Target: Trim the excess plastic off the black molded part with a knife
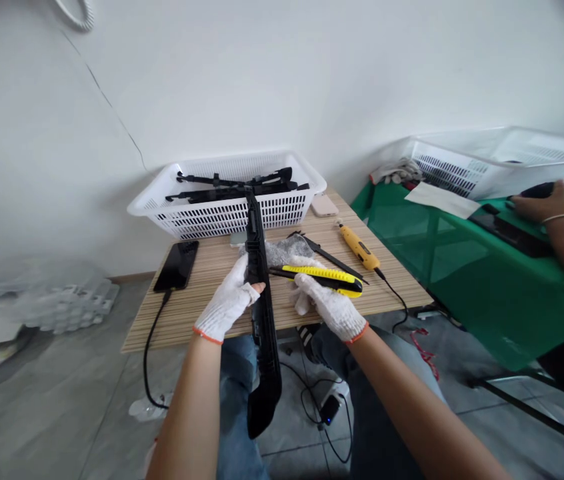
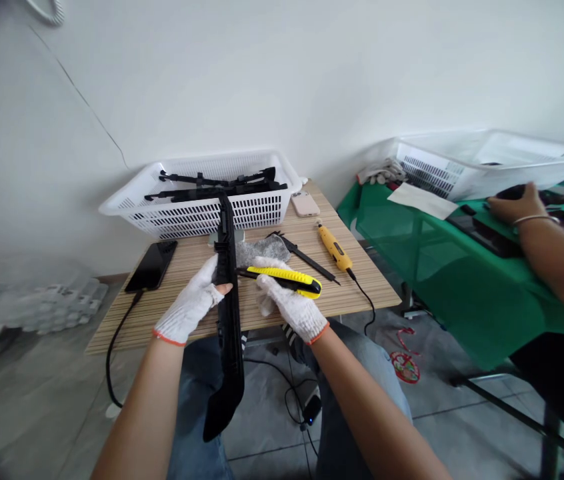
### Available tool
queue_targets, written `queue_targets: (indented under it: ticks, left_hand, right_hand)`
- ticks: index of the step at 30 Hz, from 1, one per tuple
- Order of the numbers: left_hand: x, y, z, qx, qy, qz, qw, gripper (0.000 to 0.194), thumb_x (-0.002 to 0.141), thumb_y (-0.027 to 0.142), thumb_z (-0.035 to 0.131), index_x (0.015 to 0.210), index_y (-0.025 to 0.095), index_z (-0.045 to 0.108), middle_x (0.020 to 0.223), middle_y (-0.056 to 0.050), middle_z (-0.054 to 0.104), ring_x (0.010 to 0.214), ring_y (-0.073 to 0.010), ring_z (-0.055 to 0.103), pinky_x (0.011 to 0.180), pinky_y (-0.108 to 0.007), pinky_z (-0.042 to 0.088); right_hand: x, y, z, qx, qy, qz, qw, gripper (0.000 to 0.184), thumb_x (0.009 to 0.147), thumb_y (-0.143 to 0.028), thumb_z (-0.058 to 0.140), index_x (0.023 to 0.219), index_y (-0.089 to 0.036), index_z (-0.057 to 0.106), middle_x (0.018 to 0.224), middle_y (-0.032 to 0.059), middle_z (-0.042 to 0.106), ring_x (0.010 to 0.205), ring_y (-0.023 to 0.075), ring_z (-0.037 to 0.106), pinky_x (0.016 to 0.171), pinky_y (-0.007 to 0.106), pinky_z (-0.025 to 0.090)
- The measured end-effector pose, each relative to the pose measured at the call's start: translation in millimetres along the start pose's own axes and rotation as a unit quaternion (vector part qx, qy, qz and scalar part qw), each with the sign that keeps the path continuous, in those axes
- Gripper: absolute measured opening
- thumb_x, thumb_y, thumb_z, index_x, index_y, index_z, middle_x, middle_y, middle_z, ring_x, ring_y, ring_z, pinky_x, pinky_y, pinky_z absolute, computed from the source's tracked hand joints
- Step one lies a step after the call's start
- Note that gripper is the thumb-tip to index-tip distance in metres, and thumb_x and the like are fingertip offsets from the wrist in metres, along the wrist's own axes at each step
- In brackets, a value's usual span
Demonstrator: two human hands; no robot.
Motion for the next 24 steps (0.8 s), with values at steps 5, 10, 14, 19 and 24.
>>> queue_targets:
  ticks: [5,10,14,19,24]
  left_hand:
    - [2,-2,-0.1,-0.012,0.003,-0.037,0.999,0.072,0.075,0.025,0.062,0.145,0.019,0.049,0.136,-0.007,0.064,0.121,-0.0266,0.06,0.106,-0.037,0.045]
    - [5,-5,-1.6,-0.013,0.067,-0.063,0.996,0.066,0.074,0.029,0.067,0.138,0.019,0.055,0.133,-0.01,0.066,0.121,-0.0268,0.061,0.103,-0.034,0.047]
    - [5,-7,1.3,-0.045,0.037,-0.073,0.996,0.059,0.076,0.032,0.065,0.133,0.018,0.057,0.111,-0.009,0.074,0.093,-0.0236,0.071,0.084,-0.033,0.054]
    - [5,-9,1.7,-0.064,0.036,-0.07,0.995,0.047,0.079,0.034,0.065,0.124,0.02,0.062,0.097,-0.005,0.075,0.078,-0.0182,0.072,0.077,-0.029,0.054]
    - [5,-14,2.6,-0.104,0.065,-0.116,0.986,0.058,0.079,0.038,0.07,0.132,0.017,0.055,0.094,-0.006,0.076,0.073,-0.0176,0.072,0.074,-0.028,0.054]
  right_hand:
    - [2,3,-5,0.033,0.045,0.029,0.998,0.053,0.073,-0.073,0.066,0.073,-0.02,0.061,0.043,-0.0023,0.052,0.048,0.0146,0.057,0.055,0.027,0.052]
    - [1,0,-3,0.015,0.02,0.022,0.999,0.049,0.074,-0.07,0.068,0.073,-0.021,0.063,0.043,-0.0021,0.052,0.047,0.0148,0.056,0.051,0.027,0.05]
    - [1,1,-3,0.045,0.028,0.008,0.999,0.049,0.074,-0.067,0.07,0.087,-0.02,0.067,0.044,-0.0051,0.051,0.044,0.0132,0.054,0.057,0.028,0.054]
    - [2,2,-3,0.01,0.022,0.013,1.0,0.051,0.072,-0.073,0.067,0.066,-0.022,0.062,0.044,-0.0007,0.053,0.053,0.0178,0.062,0.058,0.03,0.054]
    - [2,8,-6,0.009,0.024,0.021,0.999,0.052,0.073,-0.073,0.066,0.069,-0.021,0.064,0.044,-0.0019,0.054,0.055,0.0165,0.062,0.064,0.029,0.055]
Point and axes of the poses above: each hand's wrist, its own x-axis towards the middle knuckle, its own z-axis out of the palm, y = z × x, the point moved 3 cm from there along x, towards the middle knuckle
